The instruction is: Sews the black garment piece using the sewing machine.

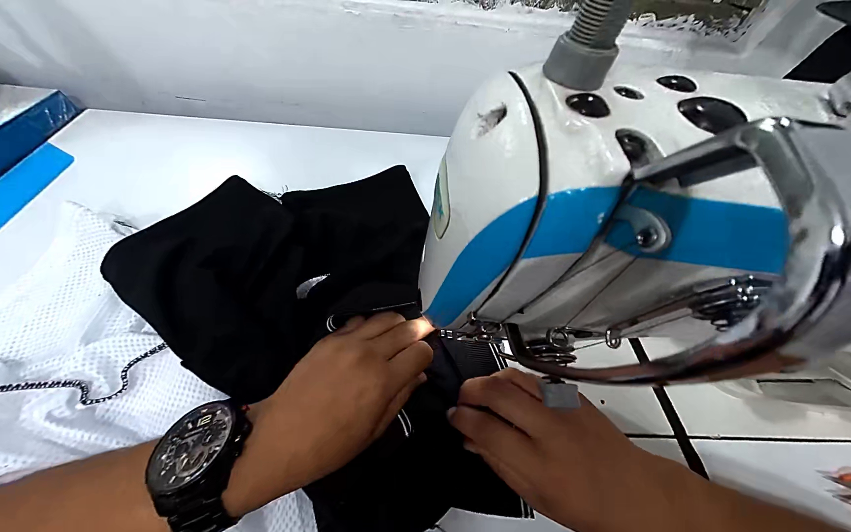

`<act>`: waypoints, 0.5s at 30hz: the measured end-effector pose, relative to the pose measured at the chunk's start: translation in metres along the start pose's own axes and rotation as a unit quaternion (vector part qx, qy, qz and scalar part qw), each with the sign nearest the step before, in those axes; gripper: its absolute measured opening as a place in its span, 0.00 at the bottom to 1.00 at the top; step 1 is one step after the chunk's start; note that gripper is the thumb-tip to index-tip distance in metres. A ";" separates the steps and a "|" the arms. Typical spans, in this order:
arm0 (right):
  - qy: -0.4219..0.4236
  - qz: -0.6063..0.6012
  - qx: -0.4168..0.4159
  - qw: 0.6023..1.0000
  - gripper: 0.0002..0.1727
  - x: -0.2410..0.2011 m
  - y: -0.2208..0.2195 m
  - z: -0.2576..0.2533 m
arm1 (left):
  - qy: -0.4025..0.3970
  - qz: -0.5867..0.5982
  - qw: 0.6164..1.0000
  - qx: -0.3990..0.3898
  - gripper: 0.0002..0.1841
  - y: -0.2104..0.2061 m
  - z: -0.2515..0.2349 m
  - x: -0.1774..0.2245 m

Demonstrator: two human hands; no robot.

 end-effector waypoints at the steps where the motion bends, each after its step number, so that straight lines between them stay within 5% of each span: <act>1: -0.003 0.010 -0.006 1.000 0.15 0.002 -0.001 0.000 | 0.002 0.000 1.000 -0.001 0.16 0.000 0.000 -0.002; 10: -0.045 0.116 -0.010 0.992 0.20 0.017 -0.005 -0.008 | -0.012 -0.027 0.999 -0.031 0.17 0.000 -0.024 -0.014; 15: 0.012 0.117 -0.013 0.993 0.16 -0.004 0.003 -0.004 | -0.004 0.034 0.999 -0.039 0.19 -0.002 -0.015 -0.014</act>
Point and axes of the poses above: each hand's wrist, its own z-axis away from the middle knuckle, its own y-axis out of the back of the hand, x = y × z, the point moved 4 cm from there along -z, towards the middle knuckle, and after that the axes turned 8 degrees about z, right-handed, at the moved point
